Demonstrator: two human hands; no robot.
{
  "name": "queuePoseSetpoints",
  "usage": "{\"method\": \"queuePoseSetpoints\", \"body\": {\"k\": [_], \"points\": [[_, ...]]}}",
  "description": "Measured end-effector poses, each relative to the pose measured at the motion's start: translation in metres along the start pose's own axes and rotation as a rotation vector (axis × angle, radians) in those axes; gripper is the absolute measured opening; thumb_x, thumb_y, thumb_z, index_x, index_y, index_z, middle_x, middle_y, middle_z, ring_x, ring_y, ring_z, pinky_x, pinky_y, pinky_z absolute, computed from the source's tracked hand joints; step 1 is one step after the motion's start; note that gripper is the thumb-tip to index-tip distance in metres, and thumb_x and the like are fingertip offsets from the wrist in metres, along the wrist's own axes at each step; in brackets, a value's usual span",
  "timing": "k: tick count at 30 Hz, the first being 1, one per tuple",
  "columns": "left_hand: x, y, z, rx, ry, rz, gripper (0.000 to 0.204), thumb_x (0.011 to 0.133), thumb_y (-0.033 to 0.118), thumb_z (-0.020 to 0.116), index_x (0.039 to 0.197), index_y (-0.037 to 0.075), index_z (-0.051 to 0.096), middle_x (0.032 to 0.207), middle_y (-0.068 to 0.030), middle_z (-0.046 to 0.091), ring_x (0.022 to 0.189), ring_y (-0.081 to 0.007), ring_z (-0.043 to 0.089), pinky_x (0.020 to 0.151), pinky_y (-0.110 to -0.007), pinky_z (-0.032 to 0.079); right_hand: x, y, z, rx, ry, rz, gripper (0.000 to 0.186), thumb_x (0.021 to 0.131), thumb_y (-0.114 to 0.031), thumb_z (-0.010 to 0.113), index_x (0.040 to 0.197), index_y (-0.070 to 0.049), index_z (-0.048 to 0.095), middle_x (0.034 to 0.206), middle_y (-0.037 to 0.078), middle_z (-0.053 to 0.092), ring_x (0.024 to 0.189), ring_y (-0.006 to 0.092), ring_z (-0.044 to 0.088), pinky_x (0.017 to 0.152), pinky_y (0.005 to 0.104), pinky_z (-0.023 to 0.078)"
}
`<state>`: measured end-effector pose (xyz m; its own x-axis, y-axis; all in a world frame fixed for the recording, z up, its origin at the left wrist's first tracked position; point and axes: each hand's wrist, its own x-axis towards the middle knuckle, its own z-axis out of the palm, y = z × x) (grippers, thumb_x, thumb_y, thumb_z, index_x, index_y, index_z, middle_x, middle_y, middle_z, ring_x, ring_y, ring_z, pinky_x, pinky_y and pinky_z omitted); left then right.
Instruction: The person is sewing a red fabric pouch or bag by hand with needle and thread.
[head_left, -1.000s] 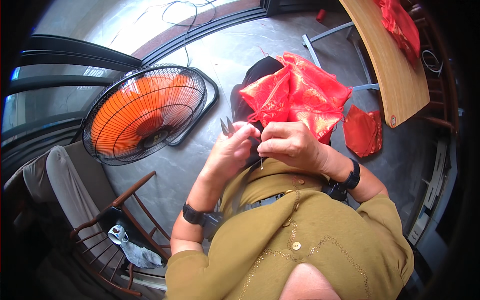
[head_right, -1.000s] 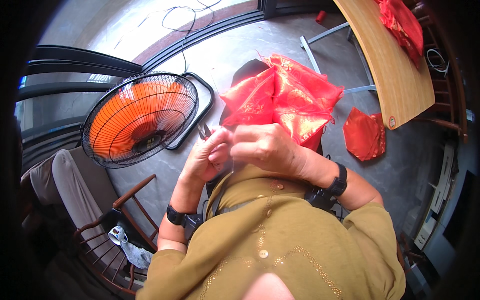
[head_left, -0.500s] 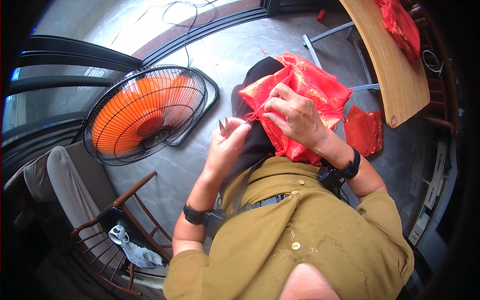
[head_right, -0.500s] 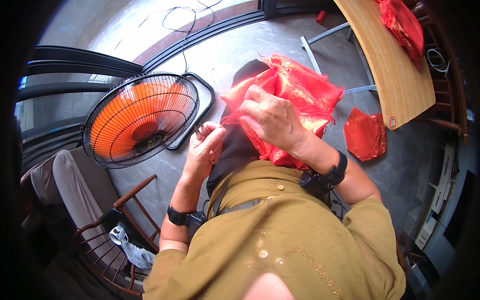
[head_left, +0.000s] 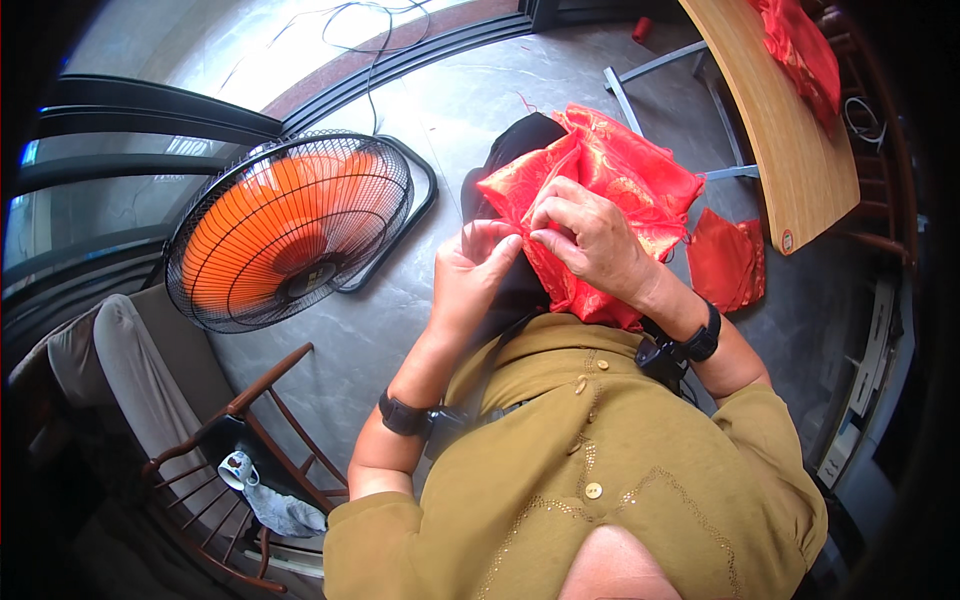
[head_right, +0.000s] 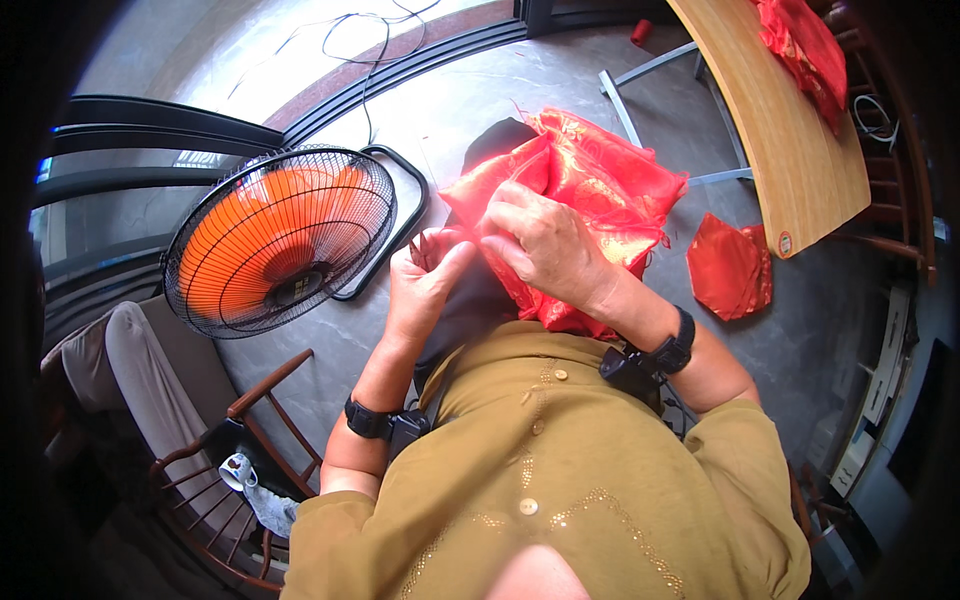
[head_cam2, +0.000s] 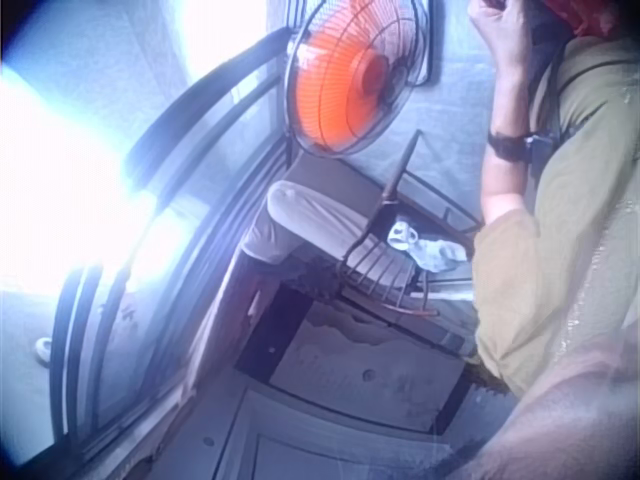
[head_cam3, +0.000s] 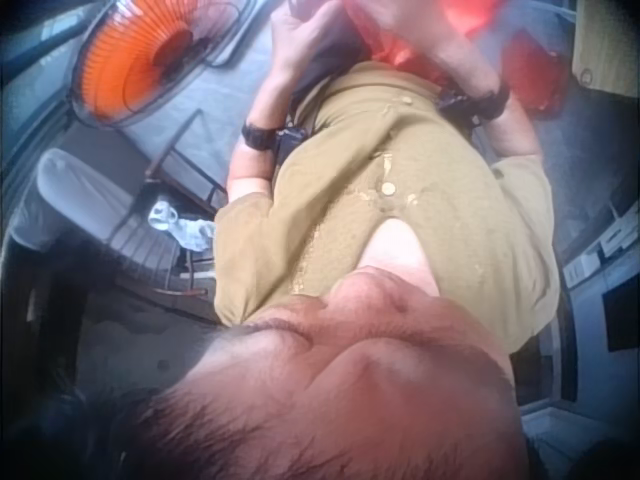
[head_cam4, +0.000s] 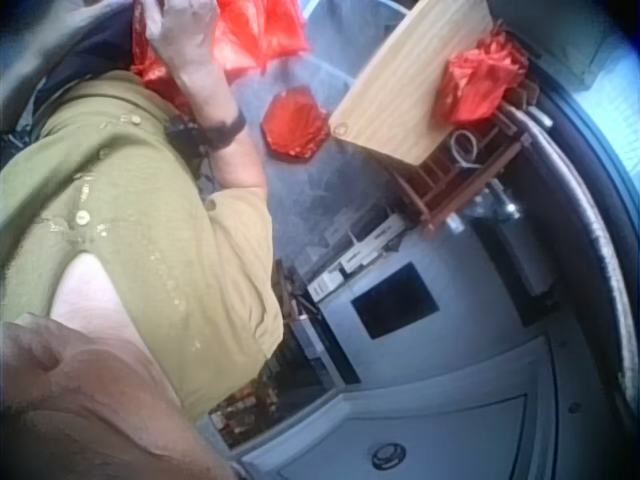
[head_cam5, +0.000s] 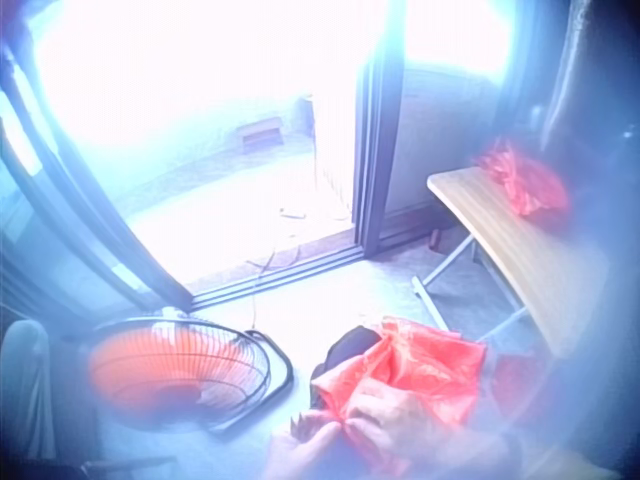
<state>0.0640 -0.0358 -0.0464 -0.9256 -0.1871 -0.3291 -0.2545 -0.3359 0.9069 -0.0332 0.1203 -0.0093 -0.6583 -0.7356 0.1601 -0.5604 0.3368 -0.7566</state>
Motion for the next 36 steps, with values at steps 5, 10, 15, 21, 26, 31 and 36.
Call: {"method": "queuePoseSetpoints", "body": {"k": [5, 10, 15, 21, 26, 31, 36], "points": [[-0.001, 0.001, -0.001, -0.051, 0.046, -0.004, 0.015, 0.083, 0.003, 0.066, 0.096, 0.001, 0.061, 0.089, -0.0009, 0.062, 0.081, -0.0056, 0.055, 0.072, -0.02, 0.044, -0.002, 0.0, -0.002, 0.076, 0.006, 0.022, 0.01, 0.078, -0.008, 0.062, 0.079, -0.003, 0.054, 0.083, 0.012, 0.053, 0.076, 0.0311, 0.057, 0.065, 0.0393, 0.046], [0.0, 0.006, 0.007, -0.08, -0.009, 0.035, 0.014, 0.083, 0.003, 0.067, 0.095, 0.0, 0.061, 0.09, -0.0027, 0.063, 0.083, -0.0069, 0.057, 0.075, -0.022, 0.046, -0.004, 0.0, -0.002, 0.142, 0.002, 0.029, 0.009, 0.078, -0.005, 0.062, 0.079, -0.002, 0.054, 0.083, 0.012, 0.052, 0.077, 0.0303, 0.056, 0.067, 0.0383, 0.045], [-0.001, 0.007, 0.005, -0.079, 0.015, -0.023, 0.012, 0.083, 0.003, 0.067, 0.094, 0.002, 0.062, 0.086, -0.0016, 0.063, 0.078, -0.0059, 0.056, 0.07, -0.02, 0.045, -0.003, -0.002, -0.002, 0.151, 0.01, 0.021, 0.008, 0.078, -0.005, 0.062, 0.079, -0.002, 0.054, 0.083, 0.013, 0.052, 0.078, 0.0306, 0.055, 0.068, 0.0384, 0.045], [-0.004, 0.03, -0.005, -0.319, -0.108, -0.393, 0.008, 0.086, 0.017, 0.062, 0.084, 0.011, 0.057, 0.054, 0.0102, 0.037, 0.04, 0.0006, 0.027, 0.036, -0.018, 0.017, -0.006, -0.003, -0.004, 0.071, -0.002, 0.016, 0.01, 0.078, -0.006, 0.062, 0.079, -0.004, 0.053, 0.084, 0.011, 0.051, 0.077, 0.0303, 0.056, 0.065, 0.0389, 0.047], [-0.005, 0.026, -0.024, -0.539, -0.287, -0.498, 0.011, 0.09, 0.021, 0.055, 0.092, 0.01, 0.057, 0.051, 0.0085, 0.032, 0.038, -0.0008, 0.025, 0.035, -0.019, 0.016, -0.007, -0.006, -0.005, 0.058, -0.032, -0.007, 0.011, 0.077, 0.001, 0.063, 0.079, -0.001, 0.052, 0.086, 0.011, 0.05, 0.079, 0.0267, 0.056, 0.068, 0.0349, 0.047], [-0.014, 0.034, -0.019, -0.169, -0.192, -0.321, 0.019, 0.092, 0.022, 0.052, 0.102, 0.007, 0.06, 0.05, 0.0076, 0.034, 0.039, -0.0013, 0.026, 0.037, -0.019, 0.017, -0.006, -0.004, -0.006, 0.036, -0.021, -0.033, 0.011, 0.076, 0.001, 0.063, 0.079, -0.002, 0.052, 0.085, 0.011, 0.05, 0.079, 0.0261, 0.056, 0.067, 0.0347, 0.047], [-0.027, 0.04, -0.023, 0.129, -0.199, -0.199, 0.018, 0.093, 0.021, 0.054, 0.094, 0.005, 0.063, 0.05, 0.0073, 0.037, 0.042, -0.001, 0.028, 0.037, -0.019, 0.017, -0.005, -0.007, -0.007, 0.064, -0.035, -0.012, 0.01, 0.076, 0.001, 0.063, 0.079, -0.002, 0.053, 0.084, 0.01, 0.051, 0.079, 0.0262, 0.056, 0.067, 0.0351, 0.046]]}}
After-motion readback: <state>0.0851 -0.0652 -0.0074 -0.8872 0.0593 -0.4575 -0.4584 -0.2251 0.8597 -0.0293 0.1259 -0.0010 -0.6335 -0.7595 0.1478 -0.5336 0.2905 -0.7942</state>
